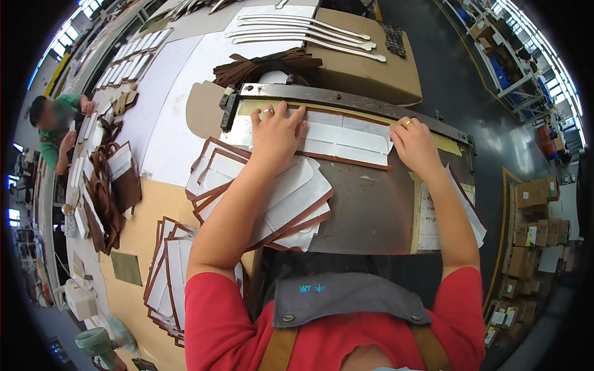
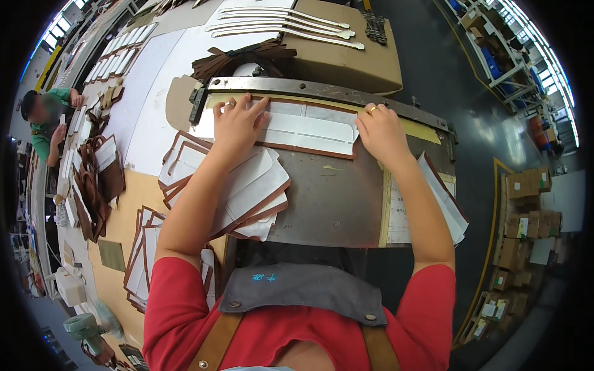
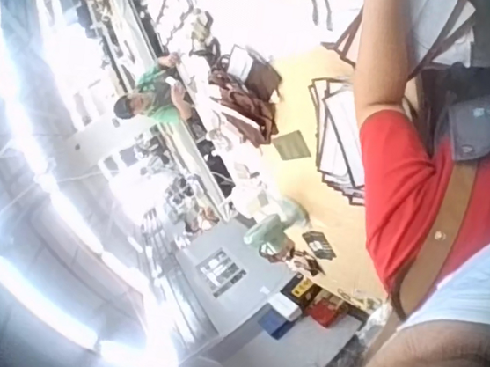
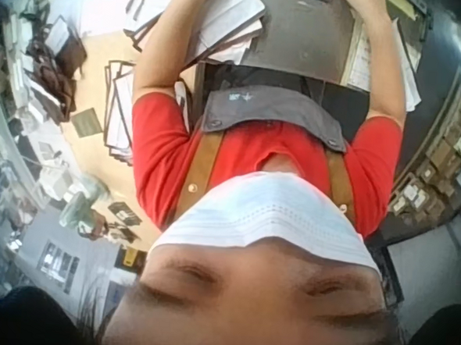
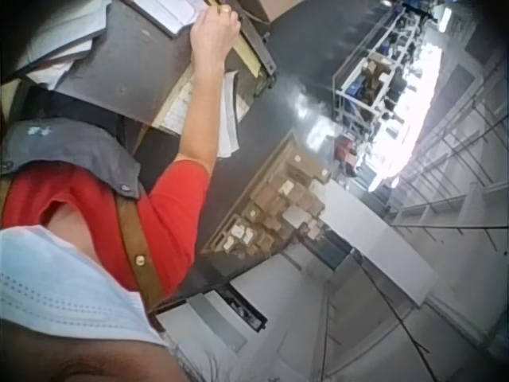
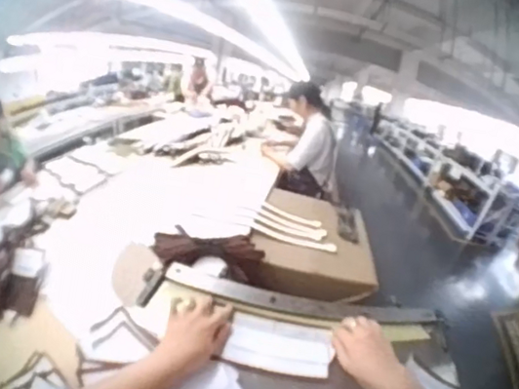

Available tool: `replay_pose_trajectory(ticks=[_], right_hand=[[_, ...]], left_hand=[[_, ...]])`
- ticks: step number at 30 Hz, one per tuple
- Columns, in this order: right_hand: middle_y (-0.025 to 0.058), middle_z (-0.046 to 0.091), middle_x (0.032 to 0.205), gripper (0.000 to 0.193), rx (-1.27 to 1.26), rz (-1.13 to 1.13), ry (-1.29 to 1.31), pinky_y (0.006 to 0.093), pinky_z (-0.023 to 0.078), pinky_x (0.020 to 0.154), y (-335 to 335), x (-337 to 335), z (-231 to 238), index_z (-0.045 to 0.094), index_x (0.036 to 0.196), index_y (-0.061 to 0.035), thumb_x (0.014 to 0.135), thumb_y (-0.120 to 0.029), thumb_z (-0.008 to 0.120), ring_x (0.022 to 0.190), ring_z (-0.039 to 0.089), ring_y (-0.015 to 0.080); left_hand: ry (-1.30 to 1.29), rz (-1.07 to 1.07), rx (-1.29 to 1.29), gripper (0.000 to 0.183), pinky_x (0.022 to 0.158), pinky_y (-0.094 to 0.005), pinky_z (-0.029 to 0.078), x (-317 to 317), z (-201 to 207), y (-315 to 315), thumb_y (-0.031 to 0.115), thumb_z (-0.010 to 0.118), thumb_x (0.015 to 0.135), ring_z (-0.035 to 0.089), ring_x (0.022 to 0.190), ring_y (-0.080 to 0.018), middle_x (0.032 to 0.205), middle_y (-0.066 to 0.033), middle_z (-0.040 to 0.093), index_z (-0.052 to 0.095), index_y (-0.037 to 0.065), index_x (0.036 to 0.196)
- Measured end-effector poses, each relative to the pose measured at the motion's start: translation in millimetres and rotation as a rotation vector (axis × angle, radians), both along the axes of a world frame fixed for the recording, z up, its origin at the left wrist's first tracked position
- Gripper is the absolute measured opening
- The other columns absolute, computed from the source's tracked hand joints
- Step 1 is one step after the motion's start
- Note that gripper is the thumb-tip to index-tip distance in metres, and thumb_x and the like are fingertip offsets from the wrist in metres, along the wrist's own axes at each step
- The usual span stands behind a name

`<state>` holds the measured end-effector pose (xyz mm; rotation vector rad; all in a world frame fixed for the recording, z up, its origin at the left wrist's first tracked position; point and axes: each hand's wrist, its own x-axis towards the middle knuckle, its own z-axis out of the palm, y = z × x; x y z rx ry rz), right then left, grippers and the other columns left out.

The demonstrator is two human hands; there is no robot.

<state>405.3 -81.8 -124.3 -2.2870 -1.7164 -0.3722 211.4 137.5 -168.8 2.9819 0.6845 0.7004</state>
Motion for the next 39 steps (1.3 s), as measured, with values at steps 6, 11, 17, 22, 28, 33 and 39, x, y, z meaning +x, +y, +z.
replay_pose_trajectory(ticks=[6,11,17,22,28,33,39], right_hand=[[0.011,0.059,0.102,0.022,0.082,0.263,0.334,0.0377,0.046,0.083,24,-74,1,0.062,0.105,-0.0044,0.084,-0.008,0.058,0.096,0.056,0.0293],[0.0082,0.062,0.096,0.029,-0.034,0.374,0.083,0.0355,0.048,0.077,40,-92,-18,0.062,0.106,-0.0025,0.077,-0.004,0.059,0.088,0.057,0.0249],[0.0083,0.063,0.094,0.026,-0.005,0.226,0.141,0.0358,0.047,0.077,15,-85,-10,0.064,0.103,-0.0047,0.076,-0.007,0.063,0.087,0.057,0.0261],[0.0085,0.059,0.097,0.027,0.024,0.29,0.176,0.0364,0.047,0.077,26,-99,-8,0.063,0.107,-0.0031,0.08,-0.006,0.063,0.088,0.056,0.0263],[0.007,0.057,0.097,0.031,0.003,0.356,0.06,0.037,0.046,0.078,30,-106,-17,0.062,0.112,-0.005,0.081,-0.004,0.06,0.088,0.054,0.0253],[0.0067,0.055,0.096,0.03,0.017,0.355,0.003,0.0373,0.043,0.074,33,-110,-18,0.062,0.113,-0.0066,0.083,-0.006,0.058,0.084,0.051,0.0254],[0.0084,0.053,0.087,0.029,-0.111,0.276,-0.003,0.0378,0.042,0.072,41,-111,-11,0.061,0.113,-0.0077,0.085,-0.011,0.057,0.082,0.05,0.0264]], left_hand=[[-0.148,-0.051,-0.208,0.02,0.085,-0.0456,0.038,4,12,6,0.021,0.063,0.081,0.053,0.097,-0.0317,0.102,-0.0103,0.056,0.059,0.008,0.096],[0.165,-0.316,-0.363,0.029,0.08,-0.0403,0.046,-8,20,6,0.027,0.07,0.074,0.058,0.091,-0.0323,0.099,-0.0126,0.057,0.059,0.009,0.093],[0.265,-0.297,-0.24,0.04,0.081,-0.041,0.047,2,14,1,0.035,0.07,0.071,0.059,0.094,-0.0313,0.103,-0.0127,0.057,0.058,0.007,0.098],[0.204,-0.276,-0.233,0.043,0.079,-0.0405,0.047,-2,16,-2,0.039,0.069,0.072,0.058,0.095,-0.0322,0.104,-0.0117,0.056,0.06,0.007,0.1],[0.054,-0.238,-0.133,0.041,0.079,-0.0383,0.044,-16,-4,-13,0.039,0.069,0.074,0.056,0.098,-0.0299,0.104,-0.0076,0.054,0.059,0.01,0.102],[-0.067,-0.245,-0.086,0.034,0.079,-0.0373,0.042,-23,-16,-16,0.034,0.068,0.075,0.053,0.098,-0.0278,0.1,-0.0046,0.053,0.058,0.012,0.099],[-0.14,-0.246,-0.101,0.024,0.08,-0.039,0.043,-23,-18,-18,0.027,0.064,0.077,0.052,0.098,-0.0281,0.099,-0.0052,0.054,0.058,0.012,0.096]])
